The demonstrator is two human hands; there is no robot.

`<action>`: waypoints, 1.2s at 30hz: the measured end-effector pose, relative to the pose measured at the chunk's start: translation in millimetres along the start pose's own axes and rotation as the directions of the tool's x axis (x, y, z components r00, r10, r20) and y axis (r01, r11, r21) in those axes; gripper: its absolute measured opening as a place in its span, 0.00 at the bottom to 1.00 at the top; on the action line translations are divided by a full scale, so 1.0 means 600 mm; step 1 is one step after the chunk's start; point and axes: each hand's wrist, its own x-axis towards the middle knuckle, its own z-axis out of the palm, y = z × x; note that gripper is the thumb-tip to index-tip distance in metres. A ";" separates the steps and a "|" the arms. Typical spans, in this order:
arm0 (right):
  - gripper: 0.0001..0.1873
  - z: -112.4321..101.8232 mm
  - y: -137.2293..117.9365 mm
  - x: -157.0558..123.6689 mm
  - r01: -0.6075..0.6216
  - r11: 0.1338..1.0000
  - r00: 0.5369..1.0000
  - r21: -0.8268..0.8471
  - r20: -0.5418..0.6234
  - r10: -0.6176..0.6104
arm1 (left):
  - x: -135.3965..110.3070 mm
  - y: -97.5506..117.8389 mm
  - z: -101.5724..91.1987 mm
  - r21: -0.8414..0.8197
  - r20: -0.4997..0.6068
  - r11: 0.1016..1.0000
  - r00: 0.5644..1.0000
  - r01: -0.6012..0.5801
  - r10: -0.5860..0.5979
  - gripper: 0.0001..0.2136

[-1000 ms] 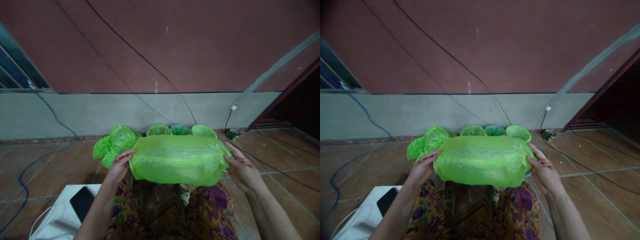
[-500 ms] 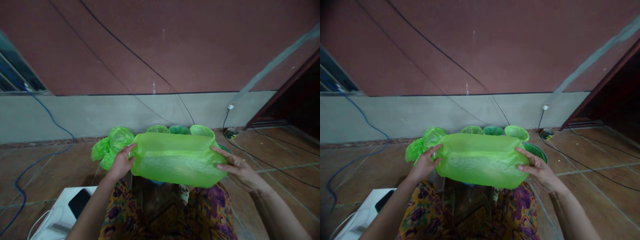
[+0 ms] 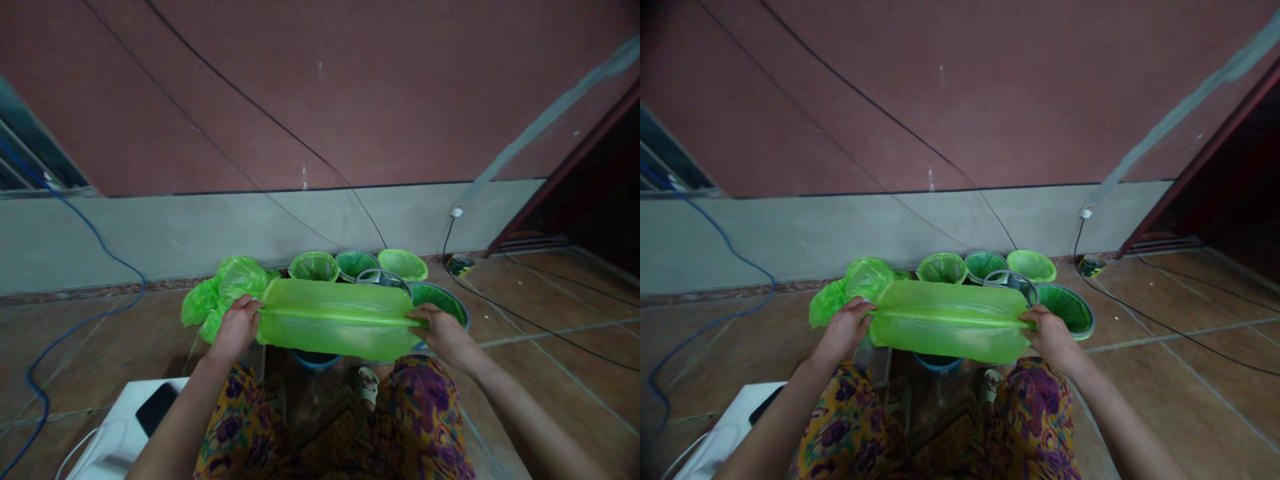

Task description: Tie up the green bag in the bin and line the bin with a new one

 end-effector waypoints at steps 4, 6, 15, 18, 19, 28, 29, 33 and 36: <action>0.09 -0.004 0.005 -0.004 0.027 0.999 0.997 0.034 -0.079 -0.024 | -0.001 -0.004 -0.015 0.024 -0.132 0.999 0.991 -0.032 0.035 0.05; 0.10 -0.010 0.002 -0.010 0.065 0.988 0.991 0.140 -0.129 -0.046 | -0.003 -0.004 -0.025 -0.123 -0.183 0.992 0.983 -0.016 -0.007 0.04; 0.12 0.009 -0.033 -0.013 0.036 0.801 0.876 0.598 -0.405 0.263 | -0.015 0.040 -0.019 -0.340 -0.153 0.934 0.974 0.106 -0.166 0.08; 0.12 0.011 -0.043 -0.007 0.017 0.929 0.773 0.369 -0.594 0.222 | -0.012 0.059 -0.003 -0.155 -0.208 0.984 0.971 0.089 -0.121 0.09; 0.12 0.007 -0.047 -0.007 -0.004 0.962 0.761 0.271 -0.624 0.179 | -0.010 0.061 0.001 -0.122 -0.200 0.988 0.973 0.092 -0.115 0.10; 0.10 -0.018 0.007 -0.058 -0.192 0.967 0.901 -0.166 -0.421 0.107 | -0.017 0.007 0.074 -0.113 0.208 0.975 0.964 0.194 -0.168 0.12; 0.11 -0.012 0.023 -0.068 -0.224 0.956 0.901 -0.190 -0.414 0.128 | -0.027 0.000 0.096 -0.097 0.239 0.974 0.955 0.203 -0.176 0.11; 0.16 0.036 0.085 -0.104 -0.343 0.912 0.894 -0.225 -0.377 0.243 | -0.079 -0.031 0.194 0.023 0.337 0.974 0.916 0.226 -0.220 0.09; 0.16 0.081 0.118 -0.120 -0.405 0.892 0.878 -0.202 -0.356 0.318 | -0.112 -0.050 0.252 0.120 0.402 0.959 0.871 0.256 -0.283 0.09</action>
